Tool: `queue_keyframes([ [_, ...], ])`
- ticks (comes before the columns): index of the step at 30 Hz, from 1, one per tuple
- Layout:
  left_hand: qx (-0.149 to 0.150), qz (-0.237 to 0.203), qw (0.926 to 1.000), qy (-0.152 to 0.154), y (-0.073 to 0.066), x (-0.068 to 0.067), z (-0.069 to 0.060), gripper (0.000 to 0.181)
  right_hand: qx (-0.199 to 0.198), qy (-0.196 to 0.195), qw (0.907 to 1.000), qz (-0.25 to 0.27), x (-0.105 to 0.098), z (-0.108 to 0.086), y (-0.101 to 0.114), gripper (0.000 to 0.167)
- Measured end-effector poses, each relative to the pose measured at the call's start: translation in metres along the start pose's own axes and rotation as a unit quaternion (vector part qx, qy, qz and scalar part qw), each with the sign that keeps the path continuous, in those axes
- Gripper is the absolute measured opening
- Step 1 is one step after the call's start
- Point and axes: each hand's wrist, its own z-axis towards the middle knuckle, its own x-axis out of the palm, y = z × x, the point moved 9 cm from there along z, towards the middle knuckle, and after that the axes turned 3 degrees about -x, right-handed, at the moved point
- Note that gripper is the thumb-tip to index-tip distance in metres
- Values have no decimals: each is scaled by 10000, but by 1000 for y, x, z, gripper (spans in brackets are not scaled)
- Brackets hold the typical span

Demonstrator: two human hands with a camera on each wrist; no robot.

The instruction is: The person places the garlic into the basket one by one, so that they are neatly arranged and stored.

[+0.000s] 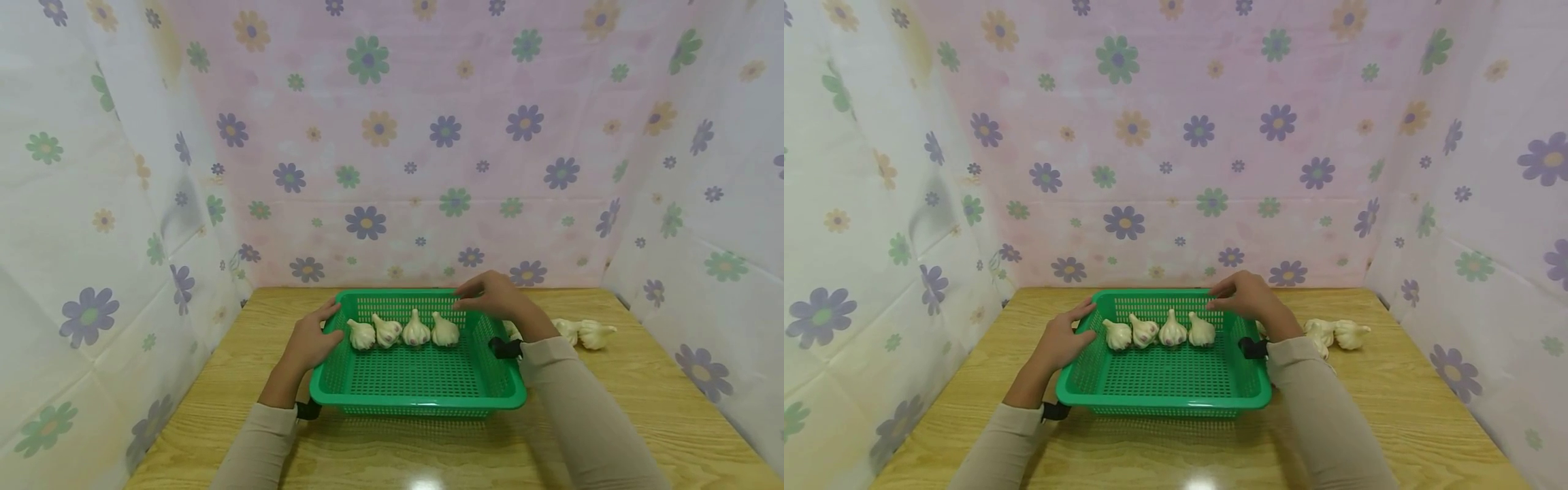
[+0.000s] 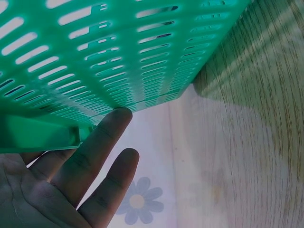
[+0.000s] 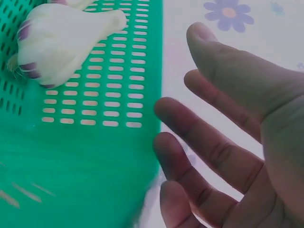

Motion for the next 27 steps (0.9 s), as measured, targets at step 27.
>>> queue_keyframes([
  [27,-32,-36,10000,7,3,0,2,66,39,-1092,9931,-415,-64,-72,-36,48],
])
